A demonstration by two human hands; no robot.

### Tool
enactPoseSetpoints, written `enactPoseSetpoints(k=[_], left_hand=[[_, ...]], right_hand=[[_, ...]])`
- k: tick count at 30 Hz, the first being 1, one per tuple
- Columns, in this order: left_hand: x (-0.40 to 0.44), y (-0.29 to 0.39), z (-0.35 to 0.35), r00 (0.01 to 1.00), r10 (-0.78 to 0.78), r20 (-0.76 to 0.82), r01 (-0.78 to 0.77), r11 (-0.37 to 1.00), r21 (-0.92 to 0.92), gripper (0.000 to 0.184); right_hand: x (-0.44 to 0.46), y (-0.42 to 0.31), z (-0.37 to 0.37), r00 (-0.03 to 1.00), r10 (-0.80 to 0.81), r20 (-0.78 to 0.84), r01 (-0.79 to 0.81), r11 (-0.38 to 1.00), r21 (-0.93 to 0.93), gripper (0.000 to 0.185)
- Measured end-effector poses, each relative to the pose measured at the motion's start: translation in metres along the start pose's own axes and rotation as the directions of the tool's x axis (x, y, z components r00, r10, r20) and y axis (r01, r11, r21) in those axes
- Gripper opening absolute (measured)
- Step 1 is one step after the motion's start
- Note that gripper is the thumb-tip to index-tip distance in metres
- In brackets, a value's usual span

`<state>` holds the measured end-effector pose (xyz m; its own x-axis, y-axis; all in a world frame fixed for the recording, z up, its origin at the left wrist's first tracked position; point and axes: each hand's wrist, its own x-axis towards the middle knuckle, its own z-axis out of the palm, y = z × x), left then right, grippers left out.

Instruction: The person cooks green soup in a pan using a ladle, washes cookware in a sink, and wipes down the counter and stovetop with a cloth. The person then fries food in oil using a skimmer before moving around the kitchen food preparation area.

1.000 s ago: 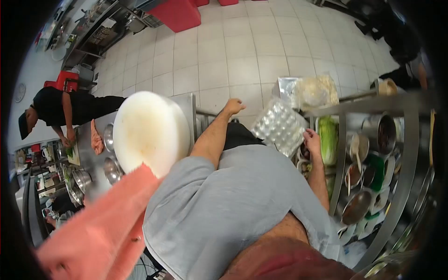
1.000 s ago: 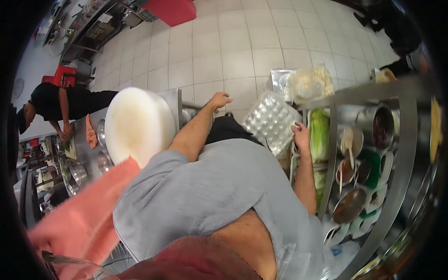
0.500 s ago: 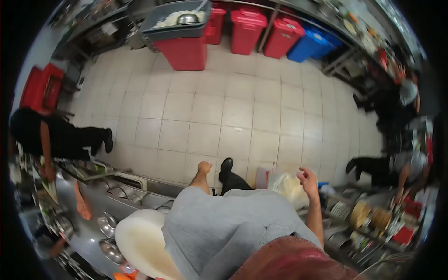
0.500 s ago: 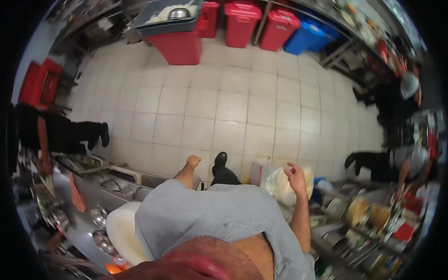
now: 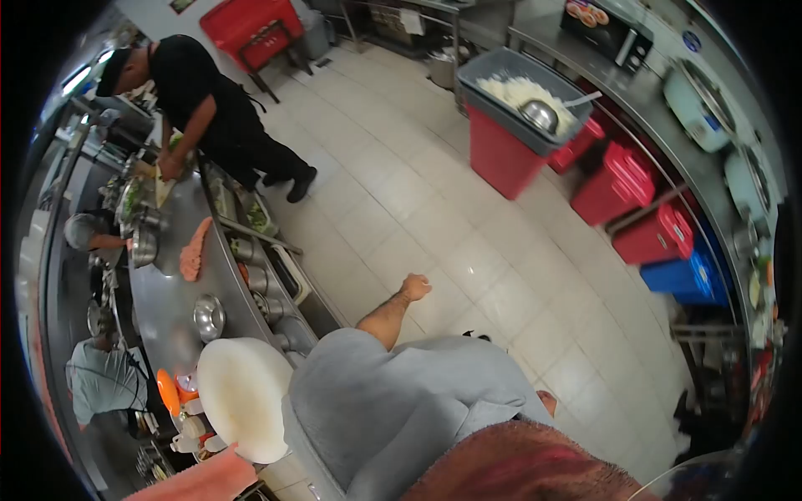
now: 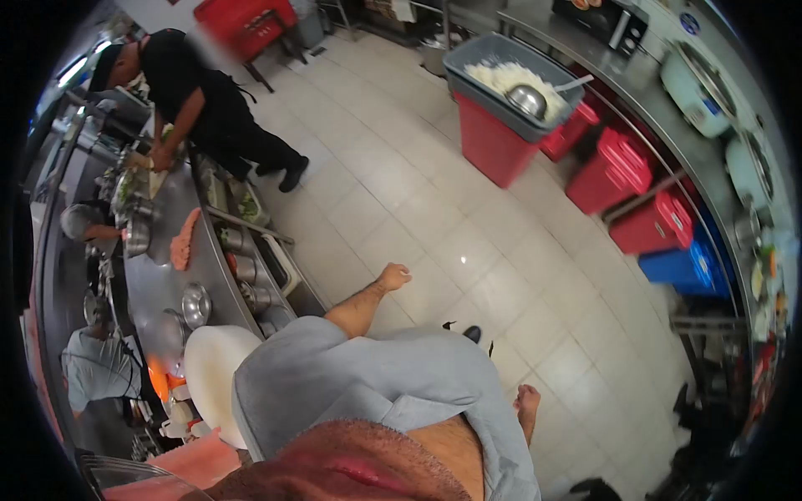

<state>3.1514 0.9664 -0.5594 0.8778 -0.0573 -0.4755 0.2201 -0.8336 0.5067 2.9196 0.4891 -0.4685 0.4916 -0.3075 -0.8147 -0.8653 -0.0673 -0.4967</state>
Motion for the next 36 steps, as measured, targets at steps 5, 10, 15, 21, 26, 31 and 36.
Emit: enactPoseSetpoints(k=[5, 10, 15, 21, 26, 31, 36], left_hand=[[0.059, 0.018, -0.057, 0.990, -0.096, -0.100, 0.075, 0.978, -0.197, 0.036], [0.088, -0.013, -0.090, 0.900, -0.412, -0.145, 0.338, 0.867, -0.365, 0.041], [0.086, -0.080, -0.120, 0.740, -0.597, -0.309, 0.464, 0.786, -0.409, 0.036], [0.127, -0.194, -0.152, 0.690, -0.720, 0.071, 0.722, 0.692, 0.000, 0.052], [0.244, -0.222, -0.292, 0.631, -0.773, -0.062, 0.650, 0.571, -0.502, 0.046], [0.383, -0.265, -0.472, 0.553, -0.737, -0.389, 0.420, 0.650, -0.633, 0.043], [0.462, -0.324, -0.573, 0.391, -0.801, -0.453, 0.430, 0.594, -0.680, 0.050]], right_hand=[[0.112, -0.109, 0.015, 0.977, -0.210, 0.027, 0.211, 0.976, -0.042, 0.020], [0.265, -0.329, 0.076, 0.722, -0.658, 0.212, 0.691, 0.674, -0.262, 0.022], [0.216, -0.630, 0.229, 0.341, -0.822, 0.455, 0.939, 0.277, -0.203, 0.025], [0.222, -0.796, 0.426, 0.282, -0.735, 0.616, 0.948, 0.311, -0.063, 0.032], [0.219, -0.870, 0.536, 0.473, -0.488, 0.733, 0.830, 0.525, -0.185, 0.032], [0.321, -0.966, 0.640, 0.511, -0.503, 0.697, 0.857, 0.367, -0.363, 0.033], [0.385, -1.110, 0.801, 0.430, -0.559, 0.709, 0.903, 0.256, -0.345, 0.028]])
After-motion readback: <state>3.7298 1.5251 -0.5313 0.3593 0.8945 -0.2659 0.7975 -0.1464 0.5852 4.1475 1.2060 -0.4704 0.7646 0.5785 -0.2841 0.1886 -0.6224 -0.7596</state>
